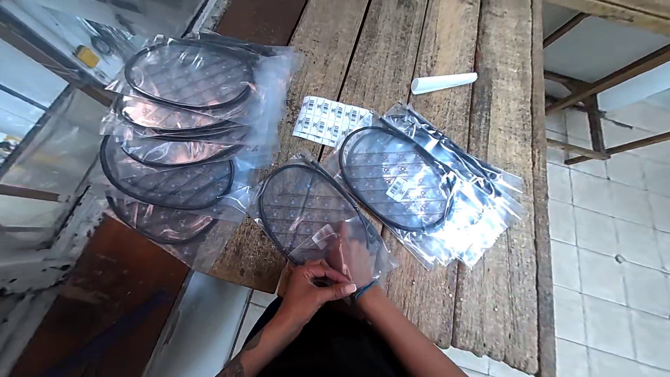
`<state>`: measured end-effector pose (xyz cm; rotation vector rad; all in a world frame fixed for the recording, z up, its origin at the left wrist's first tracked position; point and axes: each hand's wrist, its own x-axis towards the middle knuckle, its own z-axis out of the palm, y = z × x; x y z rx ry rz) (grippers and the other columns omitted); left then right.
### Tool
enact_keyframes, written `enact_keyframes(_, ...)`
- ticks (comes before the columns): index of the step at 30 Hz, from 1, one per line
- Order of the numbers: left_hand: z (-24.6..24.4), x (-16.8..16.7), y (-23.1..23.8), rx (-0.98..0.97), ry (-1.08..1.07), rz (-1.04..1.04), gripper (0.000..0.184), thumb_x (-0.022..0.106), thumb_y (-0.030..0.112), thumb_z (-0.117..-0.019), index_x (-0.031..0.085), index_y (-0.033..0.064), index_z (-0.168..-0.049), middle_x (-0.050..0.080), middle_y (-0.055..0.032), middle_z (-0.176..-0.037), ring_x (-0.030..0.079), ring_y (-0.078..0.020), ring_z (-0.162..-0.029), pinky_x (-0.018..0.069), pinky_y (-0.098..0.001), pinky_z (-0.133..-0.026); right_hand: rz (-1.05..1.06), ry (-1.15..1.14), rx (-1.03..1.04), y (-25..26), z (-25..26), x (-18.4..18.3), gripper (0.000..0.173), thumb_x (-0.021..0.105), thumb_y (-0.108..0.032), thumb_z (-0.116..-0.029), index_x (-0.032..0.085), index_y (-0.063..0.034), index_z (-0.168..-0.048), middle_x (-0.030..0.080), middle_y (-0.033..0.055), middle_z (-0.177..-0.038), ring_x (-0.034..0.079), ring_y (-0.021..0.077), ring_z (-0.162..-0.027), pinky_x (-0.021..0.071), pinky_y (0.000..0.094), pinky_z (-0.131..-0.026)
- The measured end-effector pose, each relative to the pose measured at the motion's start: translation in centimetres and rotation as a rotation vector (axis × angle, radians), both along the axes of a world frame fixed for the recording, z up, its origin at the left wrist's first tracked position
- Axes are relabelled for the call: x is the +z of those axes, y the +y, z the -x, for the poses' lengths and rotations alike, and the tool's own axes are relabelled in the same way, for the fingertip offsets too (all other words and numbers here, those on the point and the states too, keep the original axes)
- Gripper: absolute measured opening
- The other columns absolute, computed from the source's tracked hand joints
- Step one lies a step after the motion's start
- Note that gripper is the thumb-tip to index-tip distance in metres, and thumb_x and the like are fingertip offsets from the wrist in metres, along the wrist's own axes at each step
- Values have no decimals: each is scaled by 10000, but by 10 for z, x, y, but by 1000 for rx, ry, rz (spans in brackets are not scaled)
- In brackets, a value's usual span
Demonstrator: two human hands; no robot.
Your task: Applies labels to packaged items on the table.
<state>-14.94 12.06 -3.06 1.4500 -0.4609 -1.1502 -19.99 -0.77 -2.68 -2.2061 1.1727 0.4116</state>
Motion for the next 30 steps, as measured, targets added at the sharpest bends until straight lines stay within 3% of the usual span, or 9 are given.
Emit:
enact_keyframes(5,-10,1,0,-106,-22,20,127,847,259,-802,821,158,-875,699,68,-889,610,-56,-953,482,-261,-902,27,-106,33,0,-4,-19,451,535,-372,-1045,566,-64,-1373,718,197,-821,723,414,-801,561,585,-722)
enact_keyframes(8,-44,0,11,-127,-584,20,269,737,380,-911,799,183,-1084,729,43,-1038,666,-72,-1026,564,-299,-924,65,-71,30,4,-9,-7,462,572,-373,-1020,565,-56,-1356,718,177,-809,724,402,-796,562,576,-709)
enact_keyframes(11,-87,-35,28,-269,-1233,-194,794,567,704,-892,500,234,-1529,395,11,-1631,286,-240,-1542,220,-593,-1234,81,-68,110,10,3,0,596,562,-377,-1023,403,-63,-1504,724,153,-845,728,382,-792,573,552,-713)
enact_keyframes(13,-99,-55,33,-332,-1392,-268,922,369,849,-888,368,271,-1607,226,4,-1707,146,-267,-1586,89,-668,-1236,301,-368,218,12,34,-19,595,632,-264,-965,497,24,-1468,744,143,-840,734,333,-683,601,494,-615)
enact_keyframes(15,-98,-58,33,-339,-1413,-293,911,315,852,-901,349,286,-1614,221,9,-1709,153,-261,-1584,90,-666,-1233,462,-615,371,9,66,-33,414,649,-206,-957,652,-44,-1338,743,127,-1024,736,258,-839,616,398,-740)
enact_keyframes(17,-94,-59,31,-317,-1407,-298,891,329,837,-910,372,281,-1605,239,7,-1704,168,-270,-1581,101,-665,-1232,413,-672,598,5,73,-39,366,574,-210,-1019,632,-171,-1378,682,98,-1308,657,236,-1199,510,451,-1041)
enact_keyframes(22,-102,-53,37,-402,-1378,-308,943,357,877,-867,347,301,-1614,204,14,-1713,125,-262,-1589,89,-661,-1239,419,-476,615,-14,31,-62,718,398,-618,-1024,472,-129,-1544,407,17,-1631,343,164,-1519,180,575,-1253)
enact_keyframes(26,-99,-54,28,-377,-1335,-254,842,379,799,-925,429,269,-1577,290,-72,-1682,210,-359,-1561,146,-691,-1217,223,-756,310,0,63,-17,531,294,-364,-1116,607,-53,-1410,626,82,-1432,559,198,-1364,395,484,-1184)
enact_keyframes(30,-77,-40,-55,-290,-1207,-92,788,517,664,-957,466,147,-1550,359,-201,-1625,310,-399,-1518,256,-630,-1220,-102,-981,-74,3,103,53,662,331,-480,-1102,580,81,-1350,700,158,-1289,667,180,-1222,544,406,-1067)
